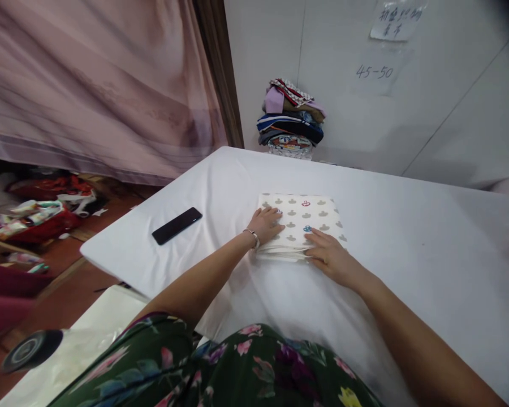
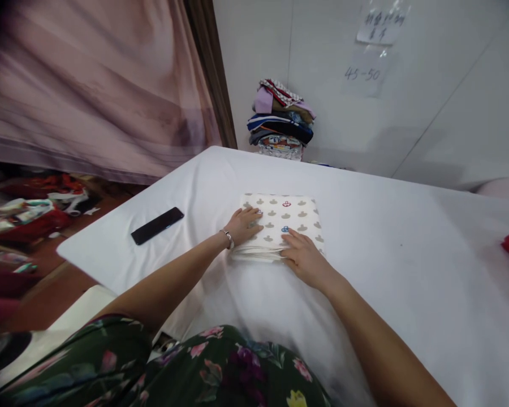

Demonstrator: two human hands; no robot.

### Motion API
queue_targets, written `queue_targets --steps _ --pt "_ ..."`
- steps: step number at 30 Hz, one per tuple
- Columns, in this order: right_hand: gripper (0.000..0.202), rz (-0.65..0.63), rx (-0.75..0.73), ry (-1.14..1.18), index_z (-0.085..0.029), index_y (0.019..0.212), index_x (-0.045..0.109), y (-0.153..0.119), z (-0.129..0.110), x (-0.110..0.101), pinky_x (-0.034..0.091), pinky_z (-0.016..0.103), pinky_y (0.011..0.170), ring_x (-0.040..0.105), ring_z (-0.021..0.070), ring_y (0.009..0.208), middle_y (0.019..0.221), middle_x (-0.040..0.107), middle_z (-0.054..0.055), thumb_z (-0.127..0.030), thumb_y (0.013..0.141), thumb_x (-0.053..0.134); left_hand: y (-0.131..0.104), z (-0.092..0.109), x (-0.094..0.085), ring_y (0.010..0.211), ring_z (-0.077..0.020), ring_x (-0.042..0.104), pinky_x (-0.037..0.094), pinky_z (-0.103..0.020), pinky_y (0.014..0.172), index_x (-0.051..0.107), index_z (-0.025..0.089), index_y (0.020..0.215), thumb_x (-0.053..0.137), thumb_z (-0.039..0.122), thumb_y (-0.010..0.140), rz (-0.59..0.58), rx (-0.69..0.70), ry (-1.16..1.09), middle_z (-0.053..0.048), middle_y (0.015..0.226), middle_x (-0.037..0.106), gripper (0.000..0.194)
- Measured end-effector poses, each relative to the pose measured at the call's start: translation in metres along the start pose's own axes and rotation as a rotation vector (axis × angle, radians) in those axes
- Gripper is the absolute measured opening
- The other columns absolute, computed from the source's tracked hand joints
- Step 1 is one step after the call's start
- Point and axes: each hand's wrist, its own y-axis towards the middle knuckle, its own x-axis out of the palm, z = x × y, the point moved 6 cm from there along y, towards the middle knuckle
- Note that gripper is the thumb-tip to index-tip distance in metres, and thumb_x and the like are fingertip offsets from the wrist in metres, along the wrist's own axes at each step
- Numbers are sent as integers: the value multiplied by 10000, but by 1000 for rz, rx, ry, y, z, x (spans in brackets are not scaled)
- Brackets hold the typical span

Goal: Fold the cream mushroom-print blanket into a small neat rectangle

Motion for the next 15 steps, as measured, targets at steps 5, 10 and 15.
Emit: queue_targets --steps 5,10,15 --pt "227 -120 68 113 -244 907 686 -6 9 -5 283 468 1053 254 259 1337 1382 426 33 -286 866 467 -8 13 2 1358 -228 200 118 -468 1115 444 259 1292 411 529 852 12 50 27 -33 1454 314 518" --pt "213 -216 245 330 -275 855 702 -18 26 -18 385 393 970 476 232 1171 1285 526 -2 -348 823 504 -15 18 9 1365 -216 182 93 -473 1117 410 257 1316 327 547 877 7 105 88 -40 1469 281 532" --pt "239 -144 351 364 -246 866 690 -21 32 -30 450 315 775 599 191 881 979 668 16 -336 821 472 -14 16 12 1366 -209 183 105 -469 1118 403 271 1316 319 550 877 17 106 109 -30 1468 282 527"
